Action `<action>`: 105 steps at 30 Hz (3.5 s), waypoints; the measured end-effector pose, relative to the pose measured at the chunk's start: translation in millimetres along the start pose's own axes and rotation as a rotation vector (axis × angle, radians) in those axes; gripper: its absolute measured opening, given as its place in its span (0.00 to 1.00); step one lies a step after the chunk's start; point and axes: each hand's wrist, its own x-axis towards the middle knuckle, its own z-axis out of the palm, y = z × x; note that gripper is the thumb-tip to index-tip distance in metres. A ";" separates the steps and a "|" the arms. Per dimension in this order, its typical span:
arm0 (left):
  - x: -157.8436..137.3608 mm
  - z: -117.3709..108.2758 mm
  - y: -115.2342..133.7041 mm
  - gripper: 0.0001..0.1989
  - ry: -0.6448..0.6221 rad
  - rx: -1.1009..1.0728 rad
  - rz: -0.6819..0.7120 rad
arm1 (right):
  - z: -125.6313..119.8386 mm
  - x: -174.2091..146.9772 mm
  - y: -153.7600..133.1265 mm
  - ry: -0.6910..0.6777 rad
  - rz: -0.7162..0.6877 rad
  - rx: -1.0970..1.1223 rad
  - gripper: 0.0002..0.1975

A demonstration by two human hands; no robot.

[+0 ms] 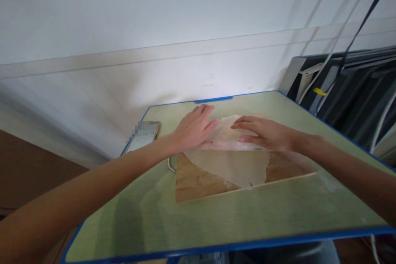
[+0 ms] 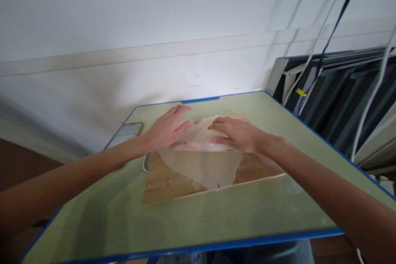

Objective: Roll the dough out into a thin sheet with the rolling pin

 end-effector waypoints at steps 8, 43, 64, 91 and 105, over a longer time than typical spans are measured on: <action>9.4 7.5 33.4 0.25 -0.184 -0.203 0.074 | 5.4 -35.2 -4.8 0.277 0.189 0.041 0.26; 87.7 42.0 -16.3 0.13 -0.470 -0.673 -0.324 | 28.7 -73.4 -22.2 0.337 0.054 -0.420 0.12; 90.1 49.5 -14.5 0.10 -0.036 -0.593 -0.531 | 10.6 -44.5 -3.4 0.256 0.111 -0.284 0.13; 13.4 25.8 17.8 0.29 -0.421 -0.016 0.095 | 32.6 -40.2 -22.3 0.147 0.272 -0.252 0.29; -47.8 1.2 48.9 0.32 -0.374 0.093 0.073 | 43.1 -62.6 -80.5 0.284 0.241 -0.418 0.24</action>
